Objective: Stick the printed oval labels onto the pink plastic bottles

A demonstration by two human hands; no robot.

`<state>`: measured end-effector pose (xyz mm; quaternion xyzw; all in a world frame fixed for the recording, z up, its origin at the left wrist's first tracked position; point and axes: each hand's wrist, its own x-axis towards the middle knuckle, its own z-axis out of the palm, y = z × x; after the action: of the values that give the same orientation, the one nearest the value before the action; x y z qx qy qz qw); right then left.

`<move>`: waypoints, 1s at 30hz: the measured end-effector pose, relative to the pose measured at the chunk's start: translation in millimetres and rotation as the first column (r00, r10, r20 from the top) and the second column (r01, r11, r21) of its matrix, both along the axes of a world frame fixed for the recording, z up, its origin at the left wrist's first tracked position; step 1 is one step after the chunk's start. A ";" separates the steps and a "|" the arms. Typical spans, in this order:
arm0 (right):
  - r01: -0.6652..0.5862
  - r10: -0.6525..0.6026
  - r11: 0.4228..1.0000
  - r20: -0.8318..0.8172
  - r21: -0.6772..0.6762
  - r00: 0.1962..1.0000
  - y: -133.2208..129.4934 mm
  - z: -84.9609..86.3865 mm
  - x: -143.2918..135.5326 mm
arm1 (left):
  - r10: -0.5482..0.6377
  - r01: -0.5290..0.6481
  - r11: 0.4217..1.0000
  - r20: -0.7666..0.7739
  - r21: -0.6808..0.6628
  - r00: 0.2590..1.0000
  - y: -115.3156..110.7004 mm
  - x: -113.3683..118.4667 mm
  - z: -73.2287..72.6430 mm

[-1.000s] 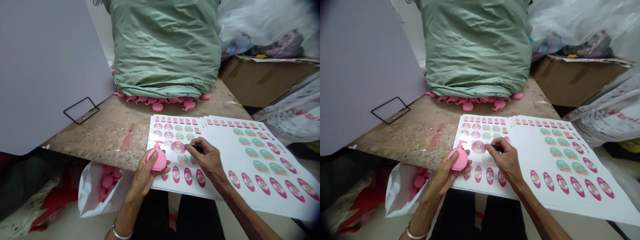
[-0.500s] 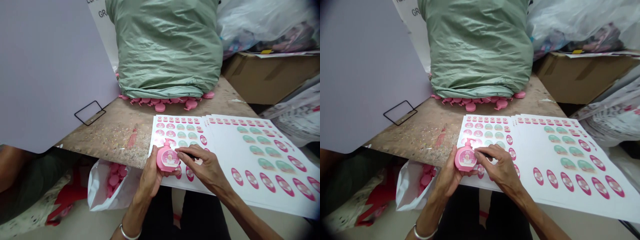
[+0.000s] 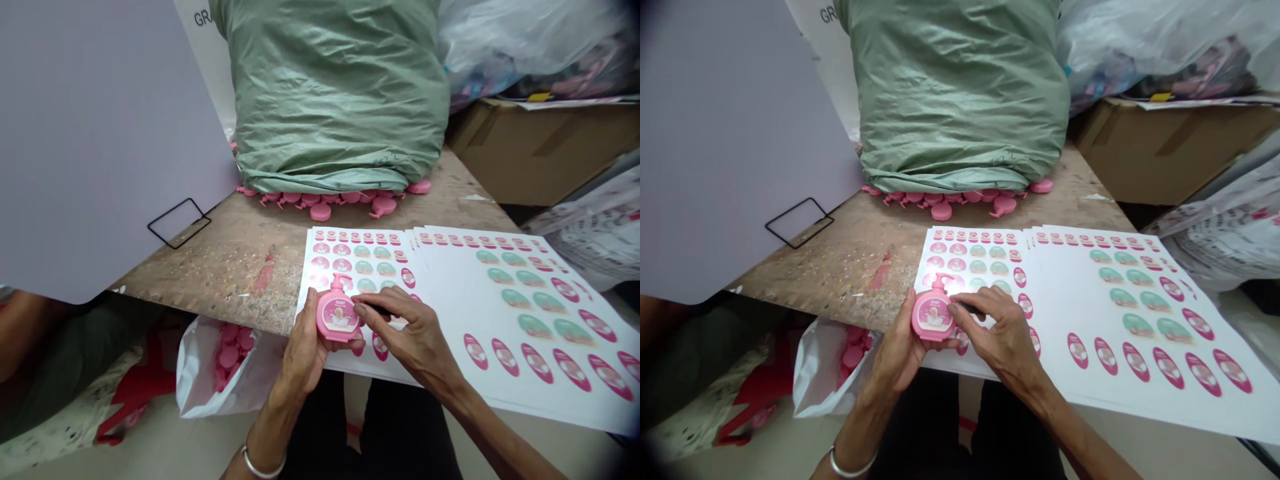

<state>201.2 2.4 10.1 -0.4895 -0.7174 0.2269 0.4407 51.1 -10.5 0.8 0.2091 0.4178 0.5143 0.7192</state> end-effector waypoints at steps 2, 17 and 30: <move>-0.003 0.003 1.000 0.004 0.006 1.000 0.1 1.0 -0.8 | -0.007 0.007 1.000 0.008 0.008 1.000 -0.1 -0.1 0.8; 0.008 -0.008 0.999 0.004 0.032 1.000 -0.4 -1.4 -4.8 | 0.002 -0.003 1.000 0.031 0.030 1.000 -0.8 -2.5 1.9; 0.014 -0.019 0.996 0.052 0.086 0.998 -0.3 -0.8 -2.7 | 0.000 0.000 1.000 0.019 0.015 1.000 -0.8 -0.5 5.6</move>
<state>198.5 2.2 9.3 -0.4819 -0.7338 0.1794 0.4440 50.6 -11.2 6.3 0.2097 0.4070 0.5194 0.7215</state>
